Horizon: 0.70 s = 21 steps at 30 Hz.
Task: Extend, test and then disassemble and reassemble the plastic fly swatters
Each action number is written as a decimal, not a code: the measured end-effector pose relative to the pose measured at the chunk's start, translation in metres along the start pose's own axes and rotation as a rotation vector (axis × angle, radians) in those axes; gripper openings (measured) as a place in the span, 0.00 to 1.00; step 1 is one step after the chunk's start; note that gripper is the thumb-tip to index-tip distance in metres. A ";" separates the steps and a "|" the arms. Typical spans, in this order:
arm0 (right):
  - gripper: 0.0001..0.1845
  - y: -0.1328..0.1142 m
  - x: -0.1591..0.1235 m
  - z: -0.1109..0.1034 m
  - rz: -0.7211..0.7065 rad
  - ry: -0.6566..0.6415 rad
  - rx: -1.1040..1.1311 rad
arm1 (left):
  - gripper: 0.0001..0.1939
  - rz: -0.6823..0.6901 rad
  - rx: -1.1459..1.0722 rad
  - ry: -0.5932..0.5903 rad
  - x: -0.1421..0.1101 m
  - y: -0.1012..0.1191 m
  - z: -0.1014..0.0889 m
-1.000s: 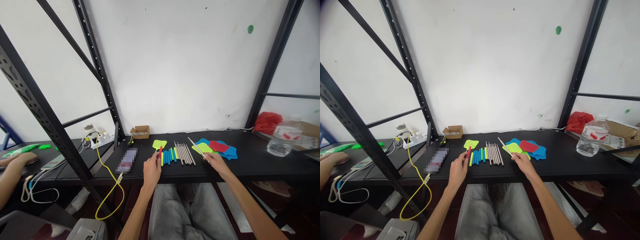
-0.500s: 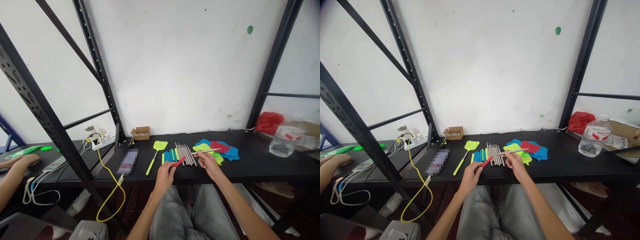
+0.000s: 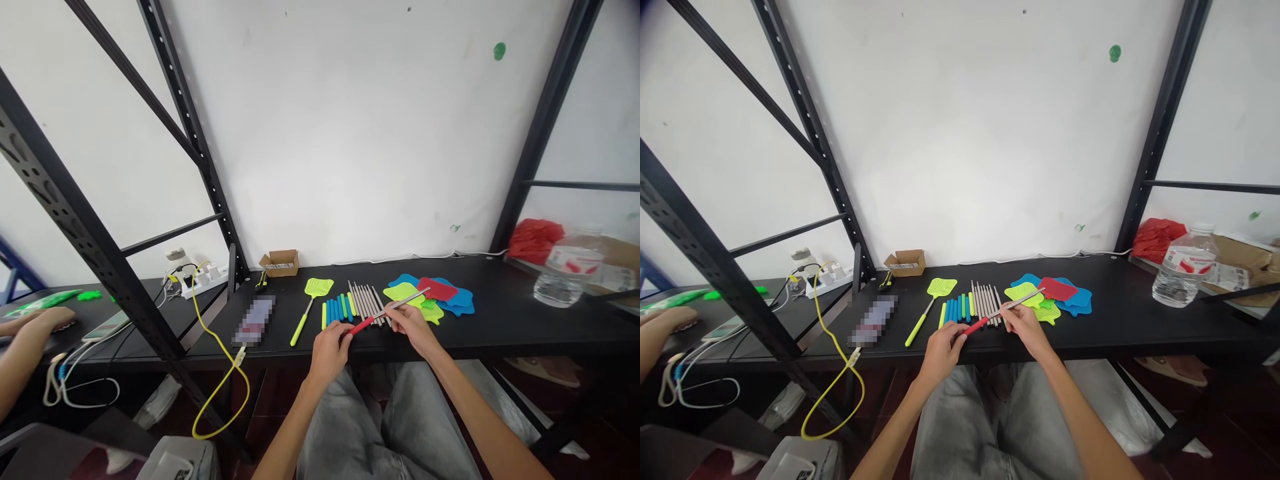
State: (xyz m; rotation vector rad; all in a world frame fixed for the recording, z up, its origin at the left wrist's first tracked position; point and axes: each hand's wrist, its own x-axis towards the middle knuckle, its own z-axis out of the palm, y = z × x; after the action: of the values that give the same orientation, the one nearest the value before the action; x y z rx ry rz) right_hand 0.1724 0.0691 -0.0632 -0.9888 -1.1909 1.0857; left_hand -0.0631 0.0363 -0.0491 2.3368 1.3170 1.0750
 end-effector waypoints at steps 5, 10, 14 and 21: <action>0.19 -0.009 -0.005 0.004 -0.040 -0.033 -0.119 | 0.13 0.011 0.008 -0.007 0.000 0.000 0.000; 0.19 -0.012 -0.007 0.005 -0.088 -0.087 -0.146 | 0.13 0.015 -0.002 -0.006 0.000 0.000 0.000; 0.19 -0.011 -0.005 0.005 -0.082 -0.163 -0.190 | 0.13 0.010 -0.009 0.001 0.000 -0.001 0.001; 0.18 -0.014 -0.008 0.008 -0.095 -0.270 -0.276 | 0.13 0.001 -0.032 0.005 -0.001 0.000 0.000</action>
State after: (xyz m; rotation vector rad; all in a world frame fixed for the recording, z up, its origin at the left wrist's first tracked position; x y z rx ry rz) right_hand 0.1660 0.0583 -0.0502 -1.0036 -1.6246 1.0185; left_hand -0.0633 0.0358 -0.0495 2.3135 1.2911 1.0940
